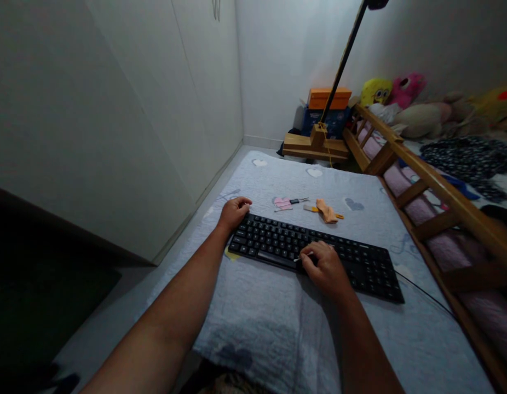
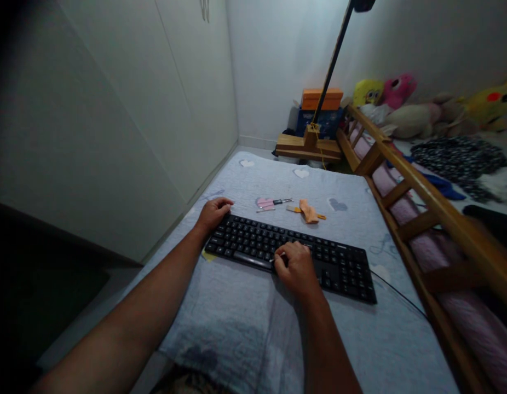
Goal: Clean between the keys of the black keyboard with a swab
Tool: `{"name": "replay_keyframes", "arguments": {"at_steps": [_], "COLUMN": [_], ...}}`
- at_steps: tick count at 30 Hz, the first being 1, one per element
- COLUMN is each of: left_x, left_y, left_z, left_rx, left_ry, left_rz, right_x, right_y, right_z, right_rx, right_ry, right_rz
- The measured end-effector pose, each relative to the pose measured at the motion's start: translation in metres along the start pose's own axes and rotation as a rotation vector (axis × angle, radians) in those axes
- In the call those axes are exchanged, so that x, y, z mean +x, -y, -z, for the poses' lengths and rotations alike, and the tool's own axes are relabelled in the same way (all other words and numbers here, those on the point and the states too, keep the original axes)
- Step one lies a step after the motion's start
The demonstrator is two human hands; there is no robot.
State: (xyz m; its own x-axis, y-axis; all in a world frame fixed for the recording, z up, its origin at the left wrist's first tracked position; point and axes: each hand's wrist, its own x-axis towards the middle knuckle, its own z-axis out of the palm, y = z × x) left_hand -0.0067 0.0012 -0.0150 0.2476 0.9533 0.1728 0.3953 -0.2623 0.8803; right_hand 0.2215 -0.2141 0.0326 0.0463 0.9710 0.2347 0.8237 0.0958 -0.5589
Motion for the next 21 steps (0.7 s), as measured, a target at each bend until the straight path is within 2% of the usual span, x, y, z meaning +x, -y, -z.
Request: {"name": "replay_keyframes", "arguments": {"at_steps": [21], "left_x": [0.0011], "left_y": [0.0035], "left_z": [-0.0002], "left_rx": [0.036], "left_ry": [0.002], "left_rz": [-0.005], "right_x": [0.0028], "right_y": [-0.0071], "right_z": [-0.0019], "right_rx": [0.001], "right_ry": [-0.063], "right_rz": [-0.015]}}
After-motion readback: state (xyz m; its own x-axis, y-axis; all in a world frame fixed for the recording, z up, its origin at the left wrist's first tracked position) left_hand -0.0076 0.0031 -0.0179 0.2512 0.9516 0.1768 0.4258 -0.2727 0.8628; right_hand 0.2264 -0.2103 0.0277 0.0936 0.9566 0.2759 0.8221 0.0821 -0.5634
